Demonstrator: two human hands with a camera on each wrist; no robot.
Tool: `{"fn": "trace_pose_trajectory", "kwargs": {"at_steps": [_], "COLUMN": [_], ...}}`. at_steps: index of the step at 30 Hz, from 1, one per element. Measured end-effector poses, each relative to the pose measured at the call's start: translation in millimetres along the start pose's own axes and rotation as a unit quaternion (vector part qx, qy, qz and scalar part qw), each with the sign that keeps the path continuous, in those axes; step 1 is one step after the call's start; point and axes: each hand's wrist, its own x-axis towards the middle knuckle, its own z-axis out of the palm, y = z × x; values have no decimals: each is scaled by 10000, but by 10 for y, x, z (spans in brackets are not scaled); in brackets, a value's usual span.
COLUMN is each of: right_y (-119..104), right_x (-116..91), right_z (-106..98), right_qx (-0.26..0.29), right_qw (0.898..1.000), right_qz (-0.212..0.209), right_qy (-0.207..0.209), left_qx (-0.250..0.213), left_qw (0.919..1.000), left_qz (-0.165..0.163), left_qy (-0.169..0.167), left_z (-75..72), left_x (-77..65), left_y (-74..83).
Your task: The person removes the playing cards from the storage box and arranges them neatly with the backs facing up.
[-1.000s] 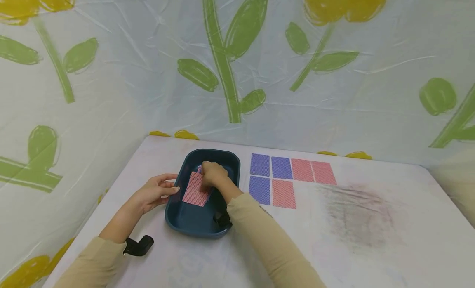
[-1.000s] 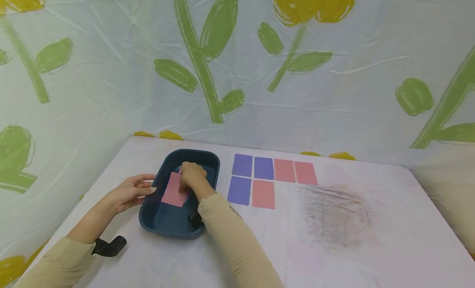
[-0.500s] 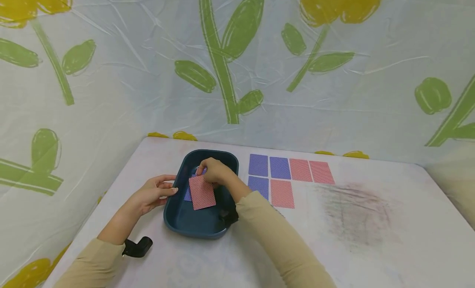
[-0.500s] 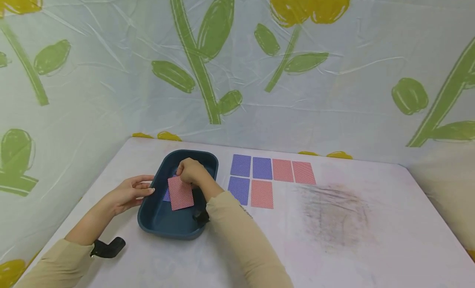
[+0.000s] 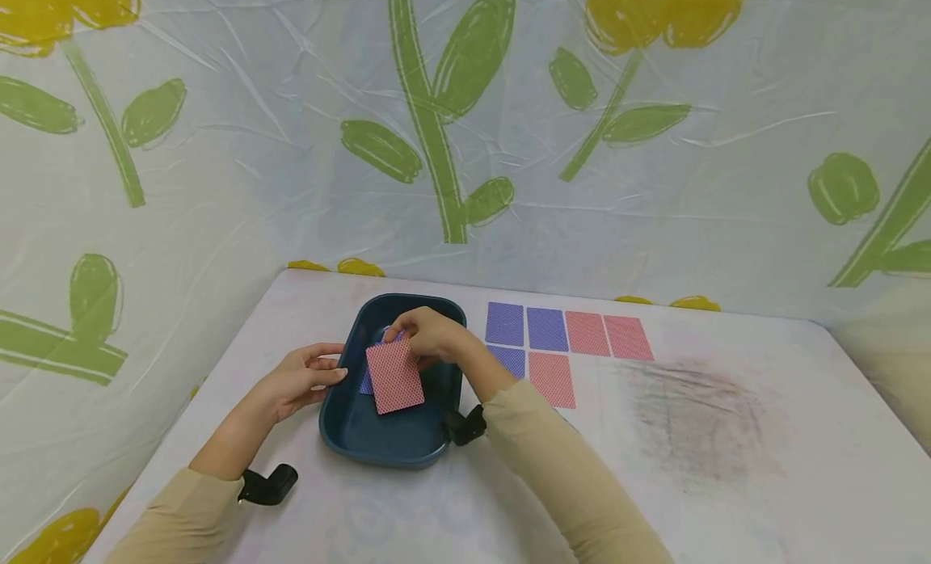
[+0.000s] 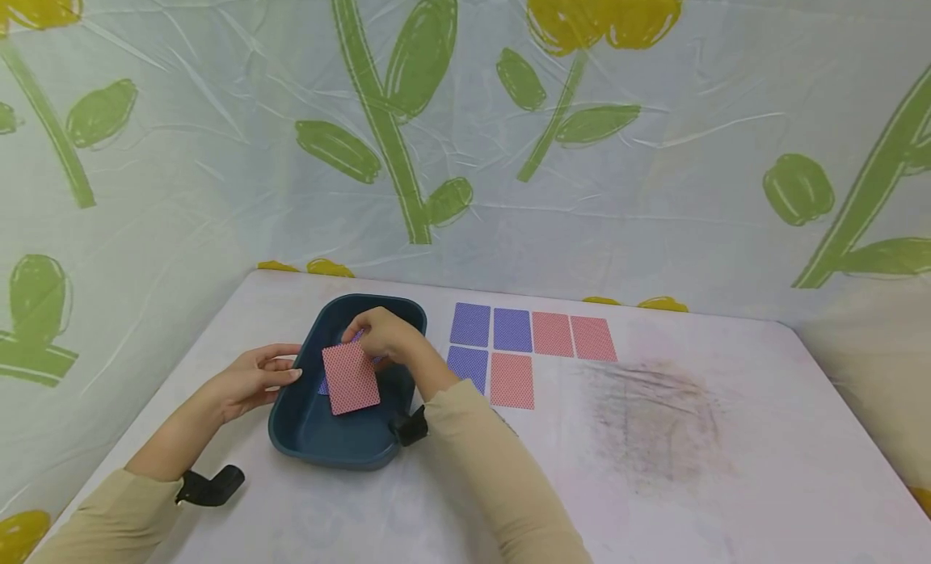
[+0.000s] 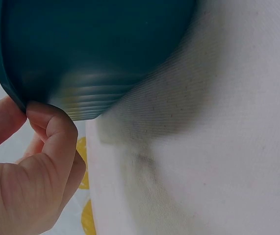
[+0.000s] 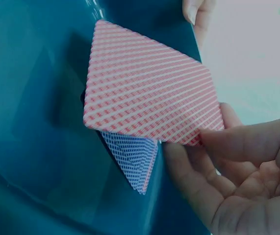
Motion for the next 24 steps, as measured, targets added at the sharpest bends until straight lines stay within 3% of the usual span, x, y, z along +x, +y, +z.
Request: {"fn": "trace_pose_trajectory", "kwargs": {"at_steps": [6, 16, 24], "right_y": [44, 96, 133], "right_x": [-37, -138, -229], "right_z": [-76, -220, -315], "right_qx": [691, 1774, 2257], "right_qw": [9976, 9840, 9734], "right_qz": [-45, -161, -220], "right_qy": [8, 104, 315], "left_qx": [40, 1, -9], "left_qw": [10000, 10000, 10000], "left_qz": [-26, -51, 3], "left_qy": [29, 60, 14], "left_z": [16, 26, 28], "left_x": [-13, -11, -3], "left_y": [10, 17, 6]}}
